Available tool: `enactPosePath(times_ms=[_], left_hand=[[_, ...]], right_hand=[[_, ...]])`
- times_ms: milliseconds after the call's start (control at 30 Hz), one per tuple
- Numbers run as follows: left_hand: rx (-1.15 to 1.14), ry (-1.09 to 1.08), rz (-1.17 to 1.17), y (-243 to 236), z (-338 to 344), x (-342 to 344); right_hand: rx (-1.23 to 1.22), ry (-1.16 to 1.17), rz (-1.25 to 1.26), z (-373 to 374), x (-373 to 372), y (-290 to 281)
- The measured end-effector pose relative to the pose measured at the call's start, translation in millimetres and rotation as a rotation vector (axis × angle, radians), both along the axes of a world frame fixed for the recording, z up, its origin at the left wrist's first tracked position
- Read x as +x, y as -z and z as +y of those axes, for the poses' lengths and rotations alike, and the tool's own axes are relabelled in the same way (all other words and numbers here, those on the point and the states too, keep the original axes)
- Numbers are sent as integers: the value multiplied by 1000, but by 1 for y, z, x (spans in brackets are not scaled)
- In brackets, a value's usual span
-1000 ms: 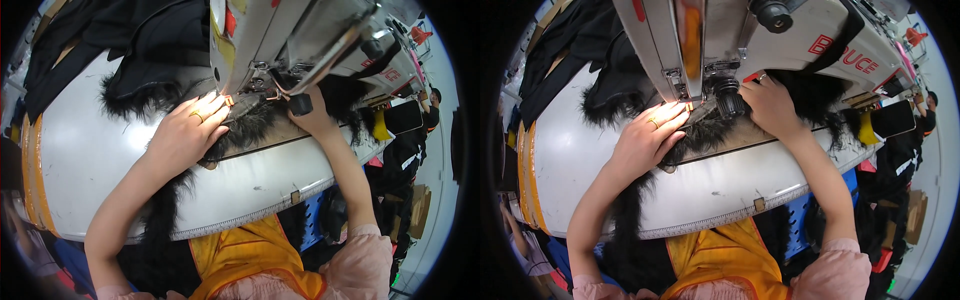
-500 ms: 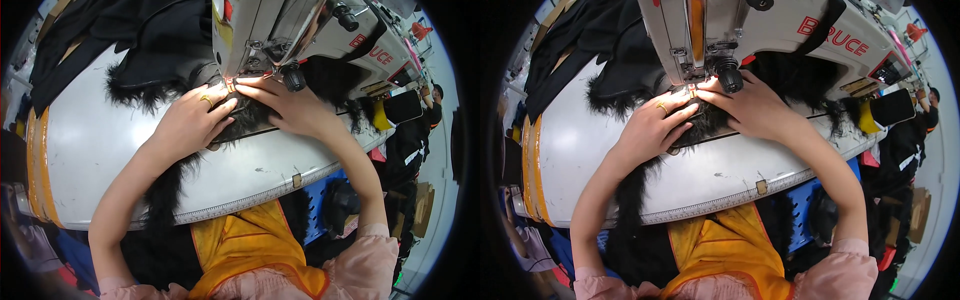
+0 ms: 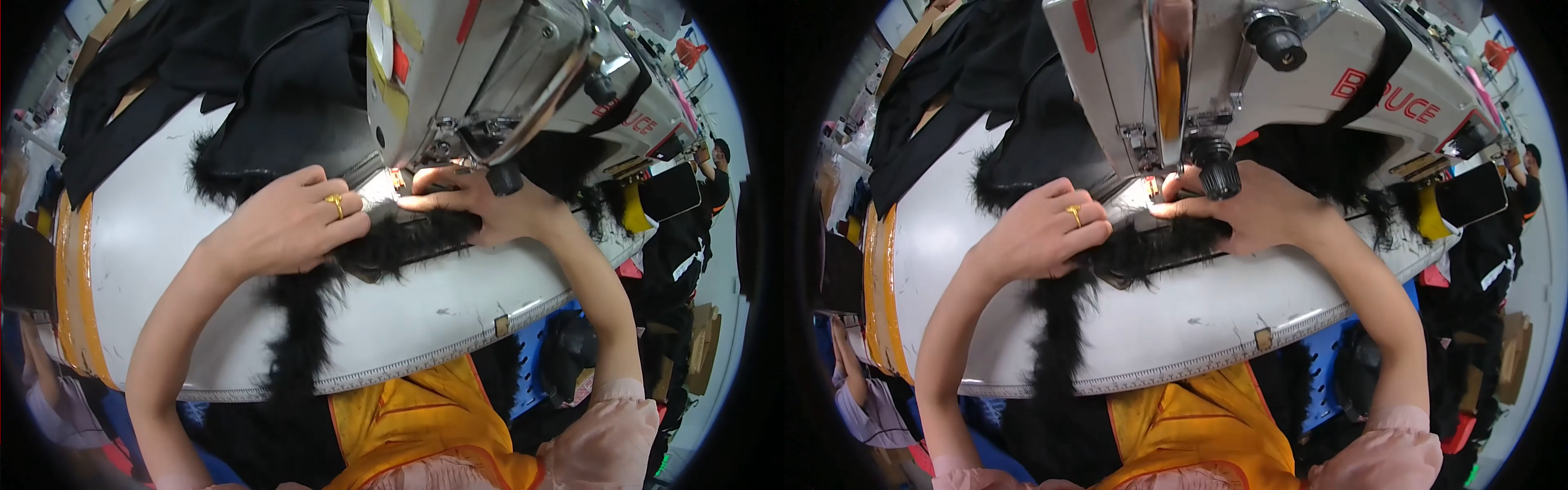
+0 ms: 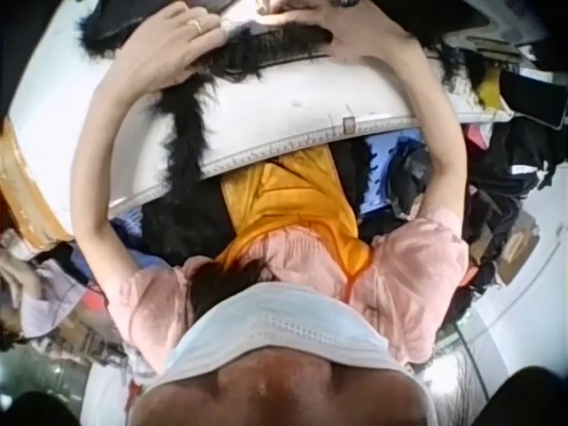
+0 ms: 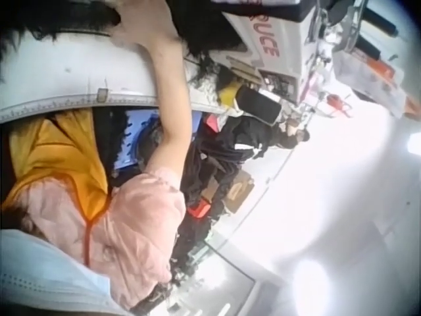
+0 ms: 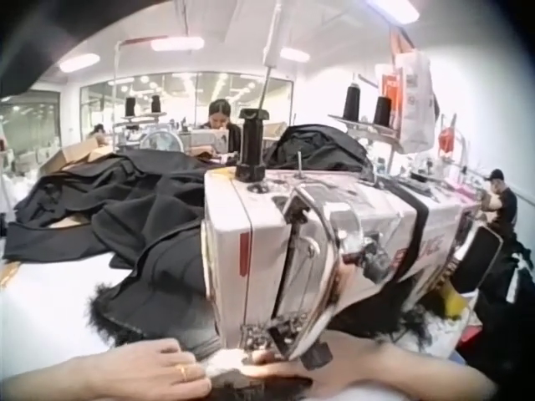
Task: Sewing a fur trim strip onto a black garment using an industrial sewing machine.
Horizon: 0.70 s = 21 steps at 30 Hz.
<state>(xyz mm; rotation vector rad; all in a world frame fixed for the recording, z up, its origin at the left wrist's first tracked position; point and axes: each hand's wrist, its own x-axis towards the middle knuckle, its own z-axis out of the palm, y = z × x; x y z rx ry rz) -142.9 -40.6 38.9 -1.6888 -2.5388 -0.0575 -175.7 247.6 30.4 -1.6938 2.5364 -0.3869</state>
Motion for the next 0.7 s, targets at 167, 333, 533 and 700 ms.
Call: enactPosePath(times_ms=[167, 333, 533, 700], left_hand=[[169, -101, 7, -1, 3, 2], [90, -103, -161, -7, 30, 34], [201, -285, -298, 3, 29, 40], [210, -268, -239, -5, 31, 43]], right_hand=[[-155, 15, -90, -3, 0, 2], [-300, 146, -126, -4, 10, 17], [-179, 53, 239, -2, 9, 22], [-149, 91, 235, -4, 14, 20]])
